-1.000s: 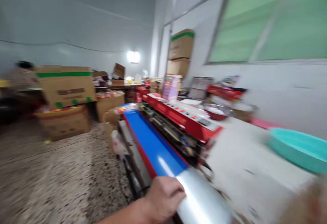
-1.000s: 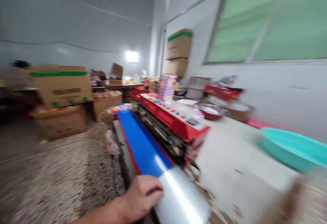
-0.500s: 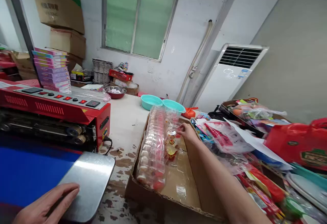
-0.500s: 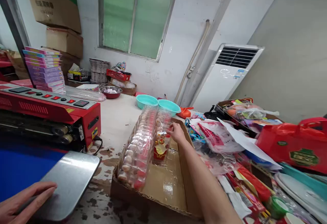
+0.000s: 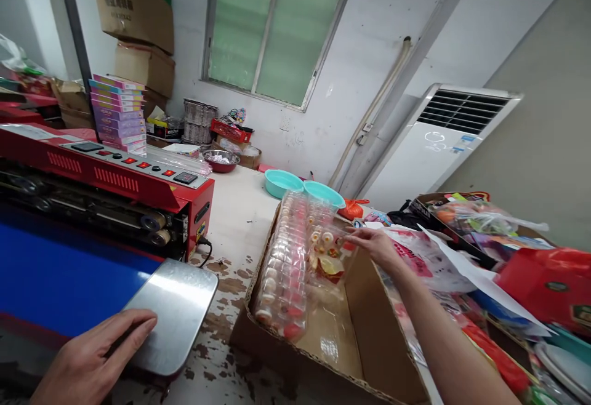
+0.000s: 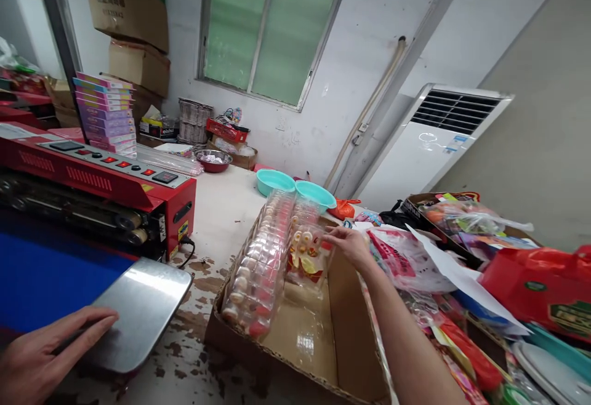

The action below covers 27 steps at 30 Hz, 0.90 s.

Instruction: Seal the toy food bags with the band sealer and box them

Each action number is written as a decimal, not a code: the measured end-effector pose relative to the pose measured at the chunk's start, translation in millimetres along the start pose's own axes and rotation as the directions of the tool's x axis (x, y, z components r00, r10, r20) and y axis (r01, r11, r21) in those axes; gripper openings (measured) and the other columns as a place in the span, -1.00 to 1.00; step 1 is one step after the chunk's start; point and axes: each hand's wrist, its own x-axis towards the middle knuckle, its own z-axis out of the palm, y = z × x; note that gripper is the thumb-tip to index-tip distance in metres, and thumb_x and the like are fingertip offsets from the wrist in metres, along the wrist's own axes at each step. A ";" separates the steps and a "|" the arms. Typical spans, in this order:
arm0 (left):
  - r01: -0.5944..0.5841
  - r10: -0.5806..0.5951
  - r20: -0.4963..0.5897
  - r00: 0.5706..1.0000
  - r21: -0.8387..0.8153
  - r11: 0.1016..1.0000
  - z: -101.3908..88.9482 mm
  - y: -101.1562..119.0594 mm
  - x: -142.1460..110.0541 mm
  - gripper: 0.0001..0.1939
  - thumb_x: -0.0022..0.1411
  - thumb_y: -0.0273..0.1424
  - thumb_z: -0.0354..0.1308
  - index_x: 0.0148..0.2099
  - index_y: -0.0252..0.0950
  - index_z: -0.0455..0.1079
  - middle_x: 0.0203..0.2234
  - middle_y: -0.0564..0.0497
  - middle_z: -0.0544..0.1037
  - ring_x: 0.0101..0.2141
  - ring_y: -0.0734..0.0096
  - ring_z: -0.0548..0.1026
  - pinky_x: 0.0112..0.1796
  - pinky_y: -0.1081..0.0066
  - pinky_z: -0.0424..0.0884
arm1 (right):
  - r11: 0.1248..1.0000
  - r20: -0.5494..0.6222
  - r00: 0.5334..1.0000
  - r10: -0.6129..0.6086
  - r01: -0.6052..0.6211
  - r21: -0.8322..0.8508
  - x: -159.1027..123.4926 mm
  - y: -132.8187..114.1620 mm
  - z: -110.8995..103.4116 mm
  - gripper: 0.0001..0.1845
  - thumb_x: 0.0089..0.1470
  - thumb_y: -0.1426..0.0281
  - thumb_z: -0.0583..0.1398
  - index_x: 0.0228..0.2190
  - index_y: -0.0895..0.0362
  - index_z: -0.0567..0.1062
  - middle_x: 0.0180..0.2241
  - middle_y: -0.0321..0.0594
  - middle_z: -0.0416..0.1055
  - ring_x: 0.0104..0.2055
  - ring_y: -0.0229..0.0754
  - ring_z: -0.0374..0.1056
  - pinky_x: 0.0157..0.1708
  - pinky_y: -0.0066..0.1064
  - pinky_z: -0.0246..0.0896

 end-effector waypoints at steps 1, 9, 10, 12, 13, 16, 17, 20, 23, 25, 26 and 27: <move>-0.028 0.028 0.011 1.000 -0.019 0.999 -1.7 5.5 4.4 -0.77 0.18 -0.14 0.08 -0.19 -0.02 0.49 -0.26 0.24 0.58 -0.26 0.48 0.56 -0.15 0.71 0.39 | 1.000 -0.034 0.999 0.000 0.001 0.022 -3.7 -12.5 -7.9 -0.52 -0.33 -0.04 0.31 -0.60 0.15 0.53 -0.32 -0.06 0.54 -0.16 0.01 0.42 -0.16 -0.26 0.26; 0.073 -0.070 0.026 0.997 -0.204 0.976 -25.0 69.7 64.5 -0.80 0.15 -0.16 0.15 -0.24 -0.13 0.45 -0.31 0.16 0.57 -0.26 0.48 0.51 -0.20 0.62 0.33 | 0.977 -0.473 0.865 -0.169 0.209 0.032 -49.8 -181.0 -44.7 -0.64 -0.28 0.12 0.39 -0.44 0.09 0.61 -0.31 -0.08 0.55 -0.28 -0.06 0.46 -0.15 -0.14 0.32; 0.105 -0.100 0.031 0.994 -0.245 0.964 -28.4 77.2 72.7 -0.78 0.16 -0.16 0.14 -0.21 -0.14 0.44 -0.29 0.13 0.56 -0.23 0.46 0.50 -0.18 0.58 0.33 | 0.971 -0.528 0.831 -0.176 0.236 0.047 -56.1 -202.6 -41.0 -0.66 -0.29 0.16 0.40 -0.43 0.09 0.61 -0.30 -0.06 0.55 -0.28 -0.05 0.47 -0.15 -0.14 0.34; 0.159 -0.146 0.063 0.987 -0.379 0.912 -35.2 89.4 89.6 -0.71 0.17 -0.17 0.14 -0.10 -0.16 0.39 -0.20 0.07 0.54 -0.15 0.41 0.47 -0.13 0.52 0.33 | 0.956 -0.587 0.793 -0.163 0.275 0.106 -66.6 -238.7 -25.7 -0.68 -0.31 0.22 0.43 -0.43 0.09 0.61 -0.32 -0.04 0.55 -0.29 -0.05 0.48 -0.18 -0.15 0.38; 0.174 -0.153 0.083 0.985 -0.471 0.865 -38.5 93.9 98.3 -0.65 0.16 -0.17 0.15 -0.03 -0.16 0.35 -0.14 0.04 0.52 -0.10 0.39 0.45 -0.10 0.48 0.33 | 0.942 -0.573 0.805 -0.157 0.296 0.157 -70.4 -252.2 -13.5 -0.70 -0.31 0.25 0.44 -0.45 0.09 0.61 -0.34 -0.04 0.55 -0.32 -0.06 0.48 -0.20 -0.16 0.40; 0.201 -0.123 0.159 0.980 -0.751 0.629 -47.1 100.8 122.8 -0.42 0.12 -0.14 0.19 0.14 -0.20 0.19 0.04 -0.08 0.40 0.04 0.27 0.36 -0.05 0.40 0.33 | 0.855 -0.321 0.925 -0.203 0.327 0.402 -75.5 -273.5 40.9 -0.77 -0.29 0.28 0.43 -0.51 0.11 0.60 -0.41 -0.08 0.55 -0.37 -0.10 0.48 -0.30 -0.23 0.43; 0.237 -0.116 0.207 0.971 -0.810 0.537 -49.0 100.9 129.3 -0.37 0.10 -0.12 0.20 0.17 -0.21 0.17 0.06 -0.12 0.37 0.05 0.22 0.35 -0.06 0.36 0.35 | 0.819 -0.192 0.952 -0.237 0.302 0.488 -75.3 -275.0 63.0 -0.78 -0.28 0.27 0.42 -0.53 0.12 0.60 -0.42 -0.09 0.55 -0.38 -0.11 0.48 -0.33 -0.25 0.43; 0.434 -0.141 0.411 0.901 -0.836 0.335 -50.7 94.5 141.1 -0.40 0.05 -0.17 0.26 0.11 -0.27 0.25 -0.02 -0.19 0.44 -0.12 0.17 0.47 -0.17 0.27 0.43 | 0.763 0.105 0.956 -0.272 0.148 0.629 -71.1 -270.6 127.6 -0.73 -0.23 0.20 0.38 -0.53 0.16 0.59 -0.45 -0.13 0.55 -0.42 -0.18 0.43 -0.41 -0.35 0.36; 0.583 -0.215 0.542 0.812 -0.761 0.285 -47.8 79.5 141.8 -0.58 -0.03 -0.38 0.32 -0.08 -0.37 0.39 -0.26 -0.14 0.53 -0.35 0.35 0.51 -0.31 0.38 0.46 | 0.762 0.263 0.939 -0.219 -0.004 0.648 -65.4 -262.9 173.9 -0.66 -0.24 0.16 0.37 -0.54 0.20 0.57 -0.54 -0.18 0.50 -0.52 -0.28 0.33 -0.48 -0.43 0.24; 0.635 -0.292 0.567 0.770 -0.725 0.266 -45.2 67.6 140.5 -0.63 -0.07 -0.44 0.32 -0.15 -0.39 0.42 -0.35 -0.09 0.54 -0.45 0.44 0.49 -0.42 0.46 0.44 | 0.747 0.337 0.926 -0.173 -0.100 0.657 -62.5 -259.5 192.8 -0.63 -0.29 0.15 0.38 -0.56 0.22 0.55 -0.57 -0.20 0.48 -0.54 -0.30 0.29 -0.48 -0.44 0.20; 0.659 -0.332 0.577 0.746 -0.711 0.246 -43.7 61.7 140.4 -0.62 -0.08 -0.42 0.31 -0.14 -0.37 0.42 -0.36 -0.08 0.54 -0.48 0.45 0.48 -0.47 0.48 0.42 | 0.733 0.367 0.918 -0.148 -0.147 0.665 -61.7 -258.4 199.8 -0.62 -0.32 0.15 0.39 -0.57 0.23 0.54 -0.58 -0.21 0.47 -0.54 -0.30 0.28 -0.48 -0.44 0.19; 0.680 -0.371 0.584 0.722 -0.700 0.221 -41.9 55.8 141.0 -0.60 -0.08 -0.38 0.31 -0.14 -0.36 0.42 -0.38 -0.08 0.55 -0.51 0.45 0.47 -0.52 0.49 0.40 | 0.718 0.394 0.911 -0.125 -0.191 0.670 -61.5 -257.5 205.7 -0.61 -0.34 0.15 0.40 -0.58 0.23 0.53 -0.59 -0.22 0.46 -0.54 -0.31 0.28 -0.47 -0.44 0.17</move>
